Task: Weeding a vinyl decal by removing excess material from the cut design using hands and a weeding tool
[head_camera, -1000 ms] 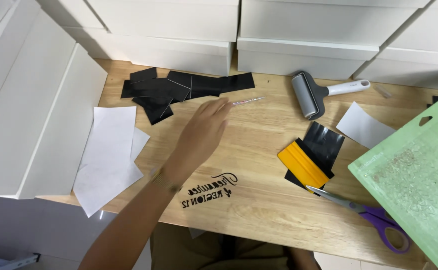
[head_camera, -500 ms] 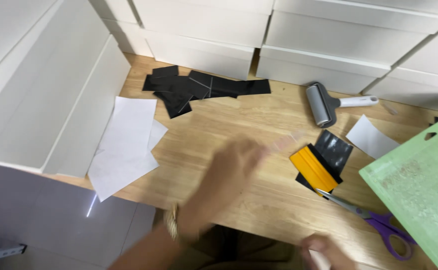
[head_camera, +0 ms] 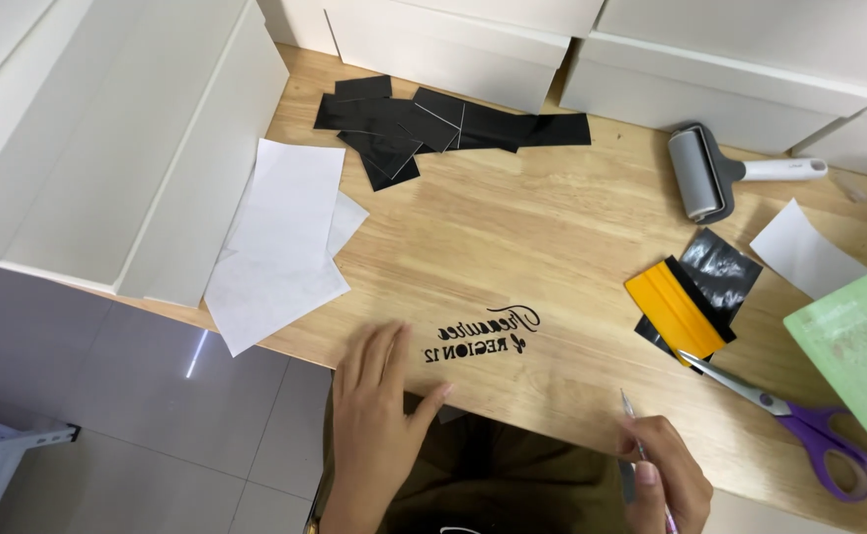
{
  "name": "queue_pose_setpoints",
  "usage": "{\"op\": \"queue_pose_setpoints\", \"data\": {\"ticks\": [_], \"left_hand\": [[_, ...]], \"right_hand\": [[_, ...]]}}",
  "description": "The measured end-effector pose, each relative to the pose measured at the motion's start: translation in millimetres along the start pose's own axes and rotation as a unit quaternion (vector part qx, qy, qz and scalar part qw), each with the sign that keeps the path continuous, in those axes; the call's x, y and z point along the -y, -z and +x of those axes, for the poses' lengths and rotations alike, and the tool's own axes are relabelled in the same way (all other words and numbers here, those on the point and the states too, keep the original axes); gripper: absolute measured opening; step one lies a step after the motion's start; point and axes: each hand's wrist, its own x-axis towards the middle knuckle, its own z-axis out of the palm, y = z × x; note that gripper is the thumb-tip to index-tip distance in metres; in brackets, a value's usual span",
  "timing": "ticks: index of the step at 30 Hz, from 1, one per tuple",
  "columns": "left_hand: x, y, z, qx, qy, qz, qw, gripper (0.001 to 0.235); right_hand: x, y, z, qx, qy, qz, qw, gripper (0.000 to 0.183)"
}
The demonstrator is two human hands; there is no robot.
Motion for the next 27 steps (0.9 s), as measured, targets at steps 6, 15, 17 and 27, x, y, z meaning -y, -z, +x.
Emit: {"op": "queue_pose_setpoints", "data": {"ticks": [6,15,17,27], "left_hand": [[-23,-11,-1,0.064,-0.046,-0.037,0.996,0.076],[-55,-37,-2,0.064,-0.108,-0.062,0.990,0.074],[-55,-38,1,0.063,-0.107,-0.082,0.989,0.072],[-49,-47,5,0.060,-0.097,-0.088,0.990,0.055]], "right_hand": [[-28,-3,-19,-0.086,-0.030,0.085,0.992,0.015],[-29,1,17,0.121,0.133,-0.048,0.983,0.012],[-31,-4,20,0.135,0.158,-0.044,0.977,0.009],[-39,-18,22,0.155,0.160,-0.044,0.974,0.013]]}}
